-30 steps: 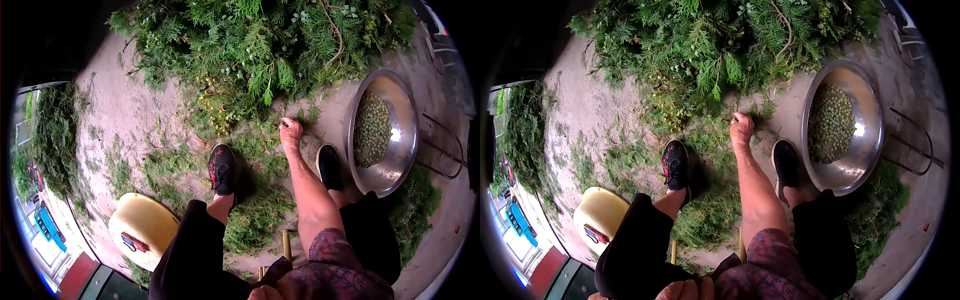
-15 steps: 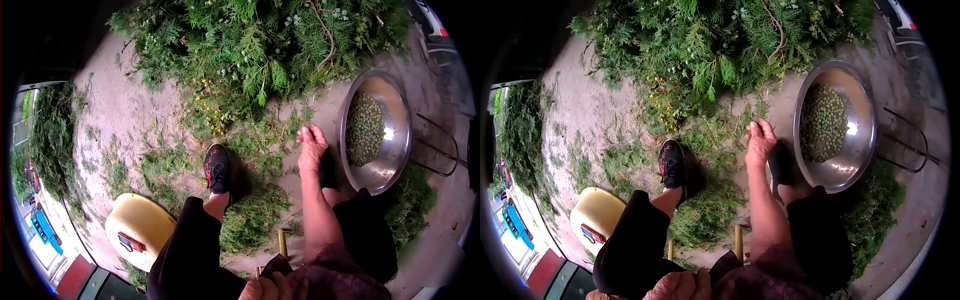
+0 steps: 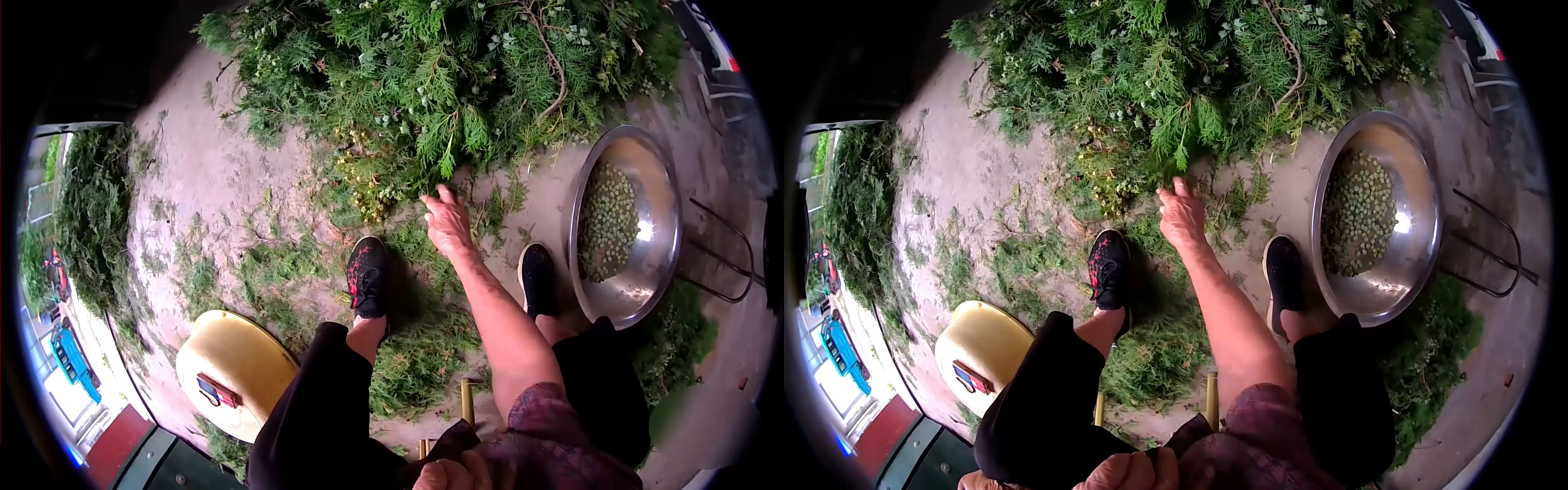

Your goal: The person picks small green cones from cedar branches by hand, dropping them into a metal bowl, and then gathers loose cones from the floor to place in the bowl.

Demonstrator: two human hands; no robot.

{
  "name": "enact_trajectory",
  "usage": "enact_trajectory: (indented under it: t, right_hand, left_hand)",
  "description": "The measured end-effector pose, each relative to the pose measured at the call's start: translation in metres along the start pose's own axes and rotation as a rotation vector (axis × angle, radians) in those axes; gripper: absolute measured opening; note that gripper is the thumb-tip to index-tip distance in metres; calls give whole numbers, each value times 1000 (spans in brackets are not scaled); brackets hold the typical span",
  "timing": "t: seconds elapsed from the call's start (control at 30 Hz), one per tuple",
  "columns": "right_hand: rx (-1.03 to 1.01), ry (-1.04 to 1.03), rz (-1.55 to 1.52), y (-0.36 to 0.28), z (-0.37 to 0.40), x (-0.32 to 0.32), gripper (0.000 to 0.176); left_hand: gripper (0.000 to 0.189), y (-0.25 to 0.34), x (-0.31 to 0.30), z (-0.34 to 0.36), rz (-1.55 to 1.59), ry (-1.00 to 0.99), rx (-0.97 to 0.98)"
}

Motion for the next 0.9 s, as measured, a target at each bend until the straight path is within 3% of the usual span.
enact_trajectory:
  t: [0.13, 0.17, 0.27, 0.43, 0.53, 0.6, 0.73, 0.8, 0.83, 0.9]
  right_hand:
    - [203, -240, 167, 5, -24, 46, 31]
    - [187, -84, 168, 4, -25, 35, 29]
    - [298, -16, -433, 39, -28, 37, 26]
    - [389, 196, -587, 39, -16, 5, 33]
    - [700, -70, -784, 46, 6, 11, 41]
    - [780, -139, -877, 42, 27, 6, 45]
    - [750, -172, -1175, 43, 61, -5, 47]
    - [698, -194, -1259, 33, 71, -24, 46]
    - [671, -186, -1306, 27, 75, -36, 45]
    - [585, -221, -1387, 6, 81, -67, 40]
  left_hand:
    - [41, -3, 0, 0, 37, -17, 1]
    - [41, -3, 0, 0, 39, -6, -4]
    - [41, -4, -3, 1, 47, 22, -9]
    - [41, -3, -4, 4, -7, 53, -20]
    - [41, -4, -6, 4, -12, 86, -58]
    - [40, -4, -8, 4, -30, 107, -65]
    - [34, -3, -10, 2, -6, 141, -57]
    - [37, -2, 4, 3, 100, 59, -86]
    - [34, -2, -8, -3, -97, 181, -45]
    - [25, -7, -1, 0, -96, 139, -79]
Point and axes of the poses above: each hand's wrist, its own z-axis away from the middle knuckle, its own x-axis out of the palm, y = z × x, the point moved 10 cm from there along -z, towards the middle knuckle, and after that the axes turned 6 degrees about x, right-handed, at the moved point
